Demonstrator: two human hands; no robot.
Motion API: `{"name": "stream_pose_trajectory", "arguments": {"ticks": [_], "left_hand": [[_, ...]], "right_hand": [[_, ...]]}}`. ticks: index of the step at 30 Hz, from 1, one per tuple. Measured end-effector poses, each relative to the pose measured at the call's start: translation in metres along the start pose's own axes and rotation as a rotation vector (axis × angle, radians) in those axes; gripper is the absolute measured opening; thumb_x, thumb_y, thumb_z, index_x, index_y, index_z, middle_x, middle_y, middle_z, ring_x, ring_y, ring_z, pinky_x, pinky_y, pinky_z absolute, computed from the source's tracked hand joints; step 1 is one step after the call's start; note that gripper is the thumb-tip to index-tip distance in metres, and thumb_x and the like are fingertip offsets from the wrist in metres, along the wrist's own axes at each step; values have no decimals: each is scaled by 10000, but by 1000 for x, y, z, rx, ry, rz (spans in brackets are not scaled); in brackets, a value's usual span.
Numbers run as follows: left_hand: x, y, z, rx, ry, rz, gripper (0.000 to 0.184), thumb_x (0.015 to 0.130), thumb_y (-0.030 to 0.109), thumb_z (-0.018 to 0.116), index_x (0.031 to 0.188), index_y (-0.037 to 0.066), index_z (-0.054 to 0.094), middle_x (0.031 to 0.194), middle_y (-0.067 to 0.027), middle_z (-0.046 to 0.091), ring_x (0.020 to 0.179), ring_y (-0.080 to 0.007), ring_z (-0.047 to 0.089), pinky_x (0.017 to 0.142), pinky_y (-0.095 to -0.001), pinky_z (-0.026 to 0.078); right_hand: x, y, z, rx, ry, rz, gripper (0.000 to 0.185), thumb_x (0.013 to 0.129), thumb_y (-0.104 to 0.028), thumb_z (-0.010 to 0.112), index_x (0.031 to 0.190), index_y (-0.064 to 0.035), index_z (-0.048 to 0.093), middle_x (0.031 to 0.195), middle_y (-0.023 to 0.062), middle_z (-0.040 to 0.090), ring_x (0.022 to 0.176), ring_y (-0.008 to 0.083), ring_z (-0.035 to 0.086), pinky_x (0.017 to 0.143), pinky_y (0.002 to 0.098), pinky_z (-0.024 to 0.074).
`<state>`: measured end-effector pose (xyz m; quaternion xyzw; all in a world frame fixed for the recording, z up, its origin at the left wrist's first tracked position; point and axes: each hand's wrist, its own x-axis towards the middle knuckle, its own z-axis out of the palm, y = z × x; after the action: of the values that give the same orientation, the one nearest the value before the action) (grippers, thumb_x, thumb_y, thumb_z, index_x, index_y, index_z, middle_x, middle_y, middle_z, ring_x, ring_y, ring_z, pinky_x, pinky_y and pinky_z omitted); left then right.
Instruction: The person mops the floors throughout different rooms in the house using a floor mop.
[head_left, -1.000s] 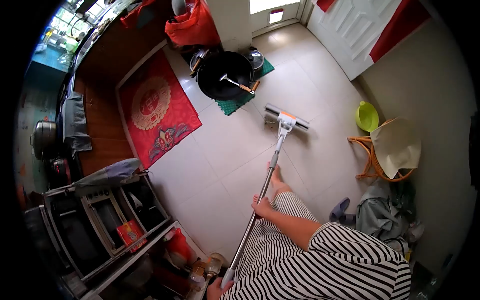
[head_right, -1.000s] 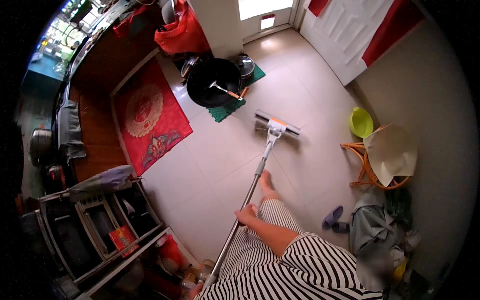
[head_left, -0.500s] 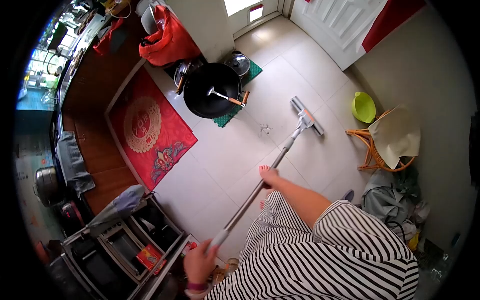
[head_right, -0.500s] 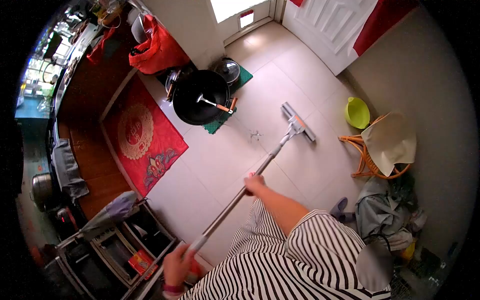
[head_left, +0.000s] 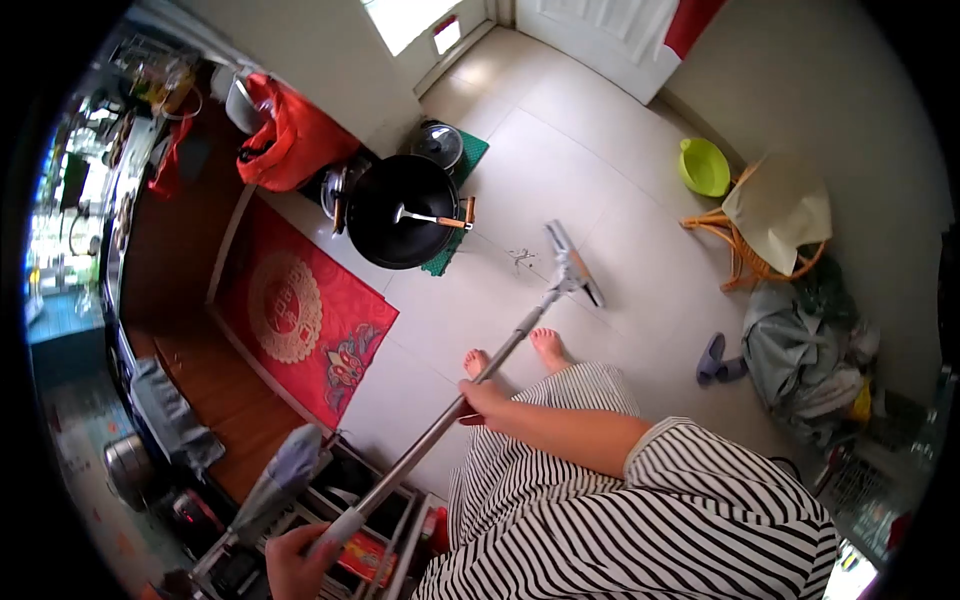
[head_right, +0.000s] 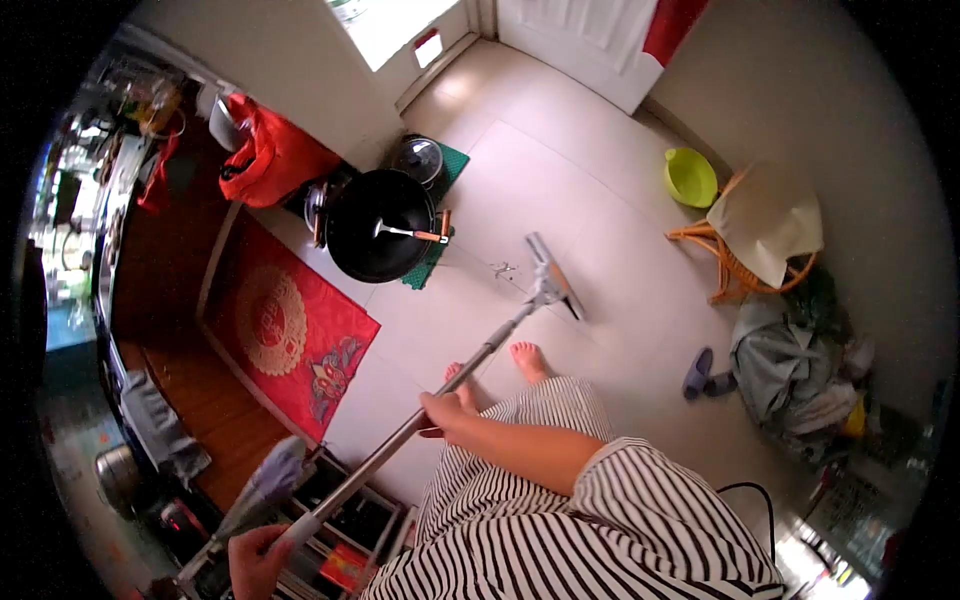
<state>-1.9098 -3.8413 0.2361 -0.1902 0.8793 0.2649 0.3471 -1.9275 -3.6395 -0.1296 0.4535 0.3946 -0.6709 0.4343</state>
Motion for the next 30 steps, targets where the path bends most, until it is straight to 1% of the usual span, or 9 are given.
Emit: {"name": "stream_pose_trajectory", "arguments": {"ticks": [3,4,7,9,12,19,21,24,30], "left_hand": [[46,-3,2,131,-63,190,267,688,132,652,929,18,640,724,-168,620,649,-209,630,586,-296,458],[61,5,5,139,-180,238,290,696,137,647,961,20,621,709,-160,617,629,-206,623,579,-295,456],[102,26,28,-52,-530,400,277,749,70,606,1013,-16,593,744,-42,602,652,-64,495,581,-229,424],[122,37,57,-243,-633,444,267,769,59,573,1024,-19,593,767,-8,582,678,-54,486,597,-201,404],[139,51,88,-422,-544,532,239,765,66,580,991,-3,614,776,-13,593,641,-49,478,558,-176,376],[191,67,-16,-477,78,610,99,780,147,632,792,51,611,719,-18,552,695,-111,521,619,-233,424],[199,79,-61,-437,275,736,150,785,199,638,847,68,602,818,-24,538,773,-112,514,671,-225,403],[195,104,-103,-207,542,990,224,815,255,594,961,86,592,910,-19,514,867,-105,504,699,-222,401],[168,136,-122,-157,627,991,196,844,258,554,940,93,601,958,-17,518,910,-150,514,809,-294,390]], "right_hand": [[-16,-8,-37,127,-39,16,247,807,-231,501,1032,-137,461,858,17,521,639,164,492,486,312,456],[-3,2,-53,300,49,71,183,795,-200,482,919,-65,481,762,41,468,635,167,472,496,329,434],[-19,0,-107,425,23,-86,95,748,-128,495,684,-68,458,603,40,481,497,180,488,548,304,490],[-4,25,-151,572,213,-38,146,723,-95,464,842,-21,503,757,32,512,579,138,485,460,235,405],[31,50,-183,750,193,-31,72,696,-66,431,634,-71,394,569,16,419,442,131,435,451,231,468],[76,-30,-41,1008,-7,-225,112,716,-99,536,684,-98,429,636,36,425,489,150,400,429,258,371],[92,-71,10,972,-118,-264,132,810,-221,539,828,-102,487,715,51,508,570,170,513,466,301,478],[79,-130,67,1003,-271,-259,94,751,-140,526,776,-59,485,683,68,525,553,211,543,474,314,506],[13,-163,48,870,-345,-326,187,790,-198,486,677,-52,513,614,81,574,520,187,587,494,297,525]]}}
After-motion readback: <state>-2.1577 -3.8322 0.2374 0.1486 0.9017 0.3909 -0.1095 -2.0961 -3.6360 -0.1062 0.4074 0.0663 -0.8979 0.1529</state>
